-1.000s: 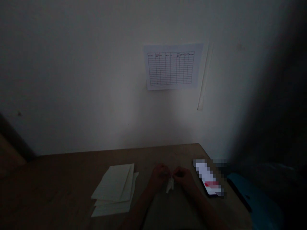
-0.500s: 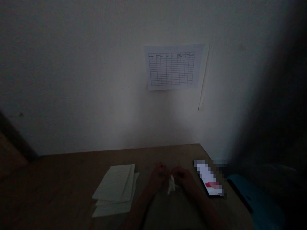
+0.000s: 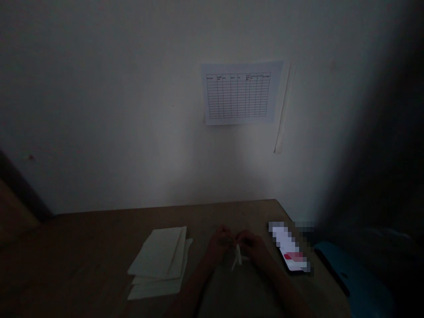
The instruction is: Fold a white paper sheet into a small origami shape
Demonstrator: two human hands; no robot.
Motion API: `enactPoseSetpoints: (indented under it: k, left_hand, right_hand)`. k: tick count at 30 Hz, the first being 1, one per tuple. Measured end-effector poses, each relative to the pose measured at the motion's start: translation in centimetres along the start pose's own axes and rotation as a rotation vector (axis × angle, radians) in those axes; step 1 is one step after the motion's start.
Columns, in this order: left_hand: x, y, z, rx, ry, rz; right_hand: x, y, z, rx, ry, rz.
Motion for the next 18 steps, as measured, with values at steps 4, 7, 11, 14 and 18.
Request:
enactPoseSetpoints:
  k: [4, 7, 11, 14, 18]
  left_hand:
    - [-0.2, 0.1, -0.4, -0.012, -0.036, 0.049]
    - [-0.5, 0.2, -1.1, 0.012, -0.021, 0.058]
    - [-0.9, 0.0, -1.6, 0.031, -0.045, 0.012]
    - [-1.0, -0.1, -1.6, 0.041, -0.132, -0.015]
    - [-1.0, 0.0, -1.4, 0.033, -0.22, -0.048]
  right_hand:
    - [0.4, 0.1, 0.0, -0.029, 0.017, 0.018]
    - [0.7, 0.3, 0.0, -0.054, 0.022, 0.041]
    - [0.5, 0.4, -0.1, -0.113, 0.065, -0.009]
    - [-0.3, 0.6, -0.2, -0.174, 0.2, -0.151]
    - [-1.1, 0.9, -0.2, -0.262, 0.398, -0.273]
Point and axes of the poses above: each hand's wrist, its own y-axis away from the middle knuckle, its own x-axis out of the palm, z = x × y, the point moved 5 cm from there along -y, towards the middle knuckle, and after that the axes turned 13 degrees about -y, right-handed, at the moved point
